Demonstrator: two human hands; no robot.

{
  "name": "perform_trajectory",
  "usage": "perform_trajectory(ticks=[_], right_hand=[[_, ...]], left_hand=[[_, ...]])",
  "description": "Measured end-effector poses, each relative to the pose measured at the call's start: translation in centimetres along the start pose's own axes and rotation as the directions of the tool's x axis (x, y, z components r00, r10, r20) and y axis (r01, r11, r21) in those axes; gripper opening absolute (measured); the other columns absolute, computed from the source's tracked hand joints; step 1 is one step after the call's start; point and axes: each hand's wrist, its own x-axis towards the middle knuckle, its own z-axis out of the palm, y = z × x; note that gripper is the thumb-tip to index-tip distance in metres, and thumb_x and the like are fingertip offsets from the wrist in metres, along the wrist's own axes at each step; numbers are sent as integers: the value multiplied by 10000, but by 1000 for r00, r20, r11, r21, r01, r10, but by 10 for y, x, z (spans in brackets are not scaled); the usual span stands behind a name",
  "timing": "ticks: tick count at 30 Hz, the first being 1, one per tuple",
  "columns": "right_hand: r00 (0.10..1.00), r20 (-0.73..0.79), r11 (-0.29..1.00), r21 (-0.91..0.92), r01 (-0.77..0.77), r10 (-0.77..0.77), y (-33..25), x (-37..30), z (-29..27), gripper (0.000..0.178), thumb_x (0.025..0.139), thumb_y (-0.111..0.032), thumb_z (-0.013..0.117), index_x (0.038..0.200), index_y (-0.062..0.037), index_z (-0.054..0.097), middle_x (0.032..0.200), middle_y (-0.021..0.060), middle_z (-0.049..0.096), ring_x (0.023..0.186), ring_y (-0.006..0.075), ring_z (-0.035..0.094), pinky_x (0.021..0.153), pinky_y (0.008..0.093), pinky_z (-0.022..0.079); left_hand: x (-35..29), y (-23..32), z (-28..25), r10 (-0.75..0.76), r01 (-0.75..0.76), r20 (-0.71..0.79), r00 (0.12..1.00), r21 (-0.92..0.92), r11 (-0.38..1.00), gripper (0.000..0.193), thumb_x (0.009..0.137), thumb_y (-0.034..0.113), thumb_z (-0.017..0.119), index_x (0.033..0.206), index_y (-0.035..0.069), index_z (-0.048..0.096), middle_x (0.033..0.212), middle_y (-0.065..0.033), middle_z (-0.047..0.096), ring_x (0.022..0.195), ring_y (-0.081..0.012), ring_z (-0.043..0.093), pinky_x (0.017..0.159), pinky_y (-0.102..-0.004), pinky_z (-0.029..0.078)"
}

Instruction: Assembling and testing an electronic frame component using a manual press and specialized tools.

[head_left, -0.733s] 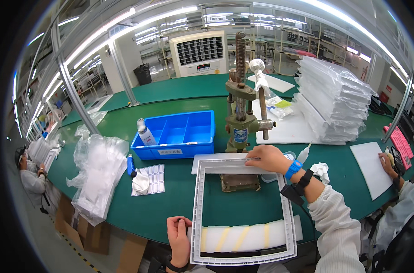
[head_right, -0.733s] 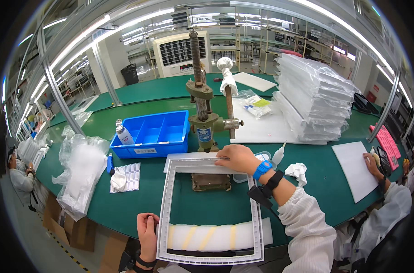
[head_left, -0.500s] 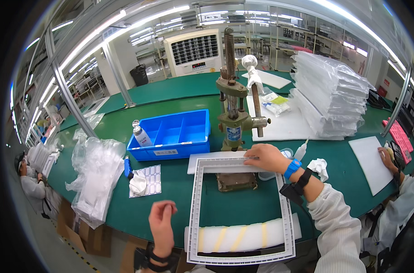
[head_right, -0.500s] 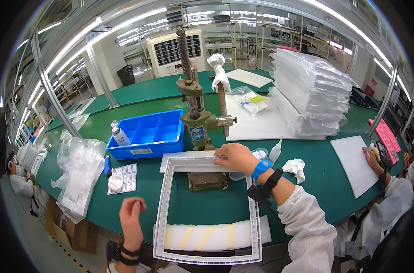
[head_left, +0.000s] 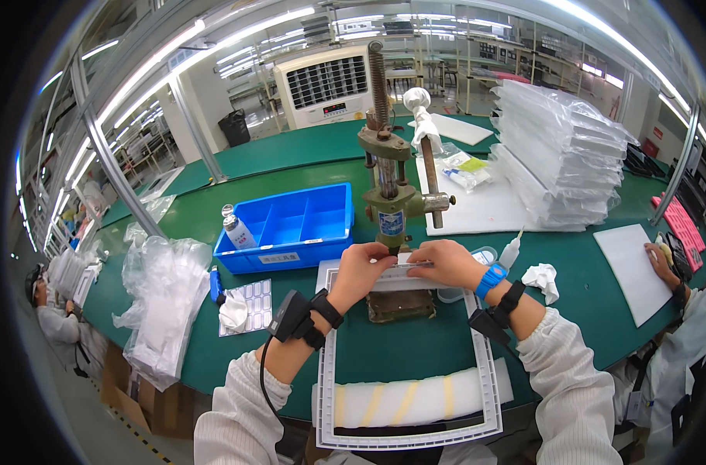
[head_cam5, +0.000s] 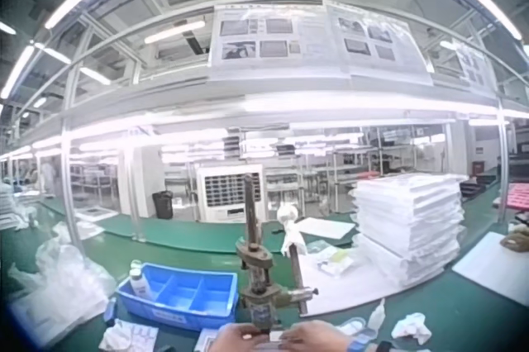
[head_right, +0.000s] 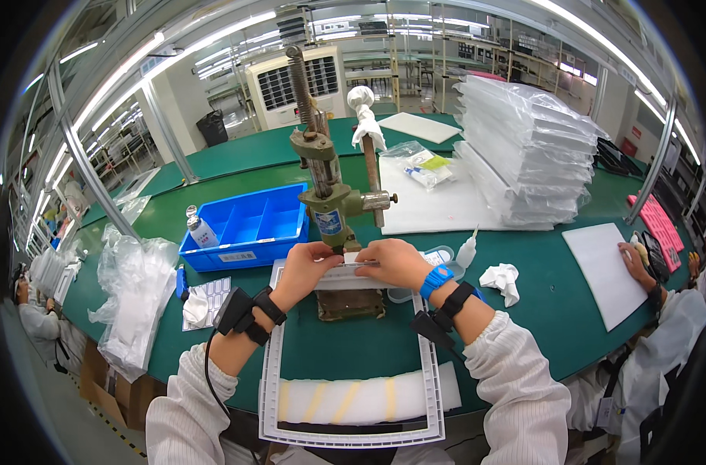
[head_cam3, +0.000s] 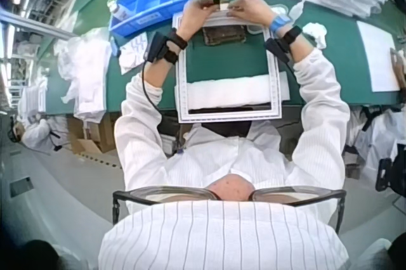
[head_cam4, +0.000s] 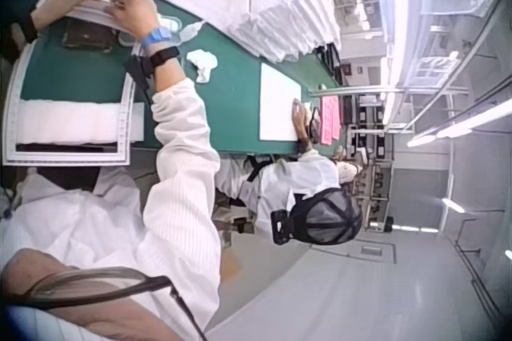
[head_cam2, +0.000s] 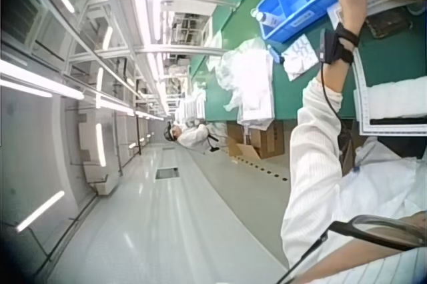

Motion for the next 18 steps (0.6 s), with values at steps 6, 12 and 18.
perform_trajectory(ticks=[6, 12, 18], right_hand=[[1000, -4, 1000, 13, 15, -15, 6, 1, 2, 282, 845, -368, 703, 1002, -139, 746, 894, 100, 668, 850, 341, 645, 753, 440, 508], [1000, -9, 999, 26, 24, -24, 7, 3, 4, 278, 841, -366, 711, 1000, -142, 746, 899, 96, 668, 855, 344, 646, 753, 443, 508], [1000, 12, 1000, 16, 3, -4, 6, 3, 4, 281, 845, -370, 710, 1008, -143, 744, 915, 94, 672, 864, 343, 649, 762, 439, 510]], left_hand=[[5, -8, 2, -23, 28, 63, 998, -71, 997, 254, 820, 162, 762, 955, -50, 724, 857, -163, 737, 738, -203, 665, 711, -328, 510], [1, -4, 0, 10, -7, 57, 998, -53, 999, 243, 822, 157, 759, 969, -35, 736, 856, -157, 739, 738, -201, 664, 712, -324, 505], [-1, -1, 2, 28, -27, 41, 999, -40, 999, 242, 817, 163, 765, 964, -26, 741, 856, -155, 741, 714, -201, 658, 693, -323, 504]])
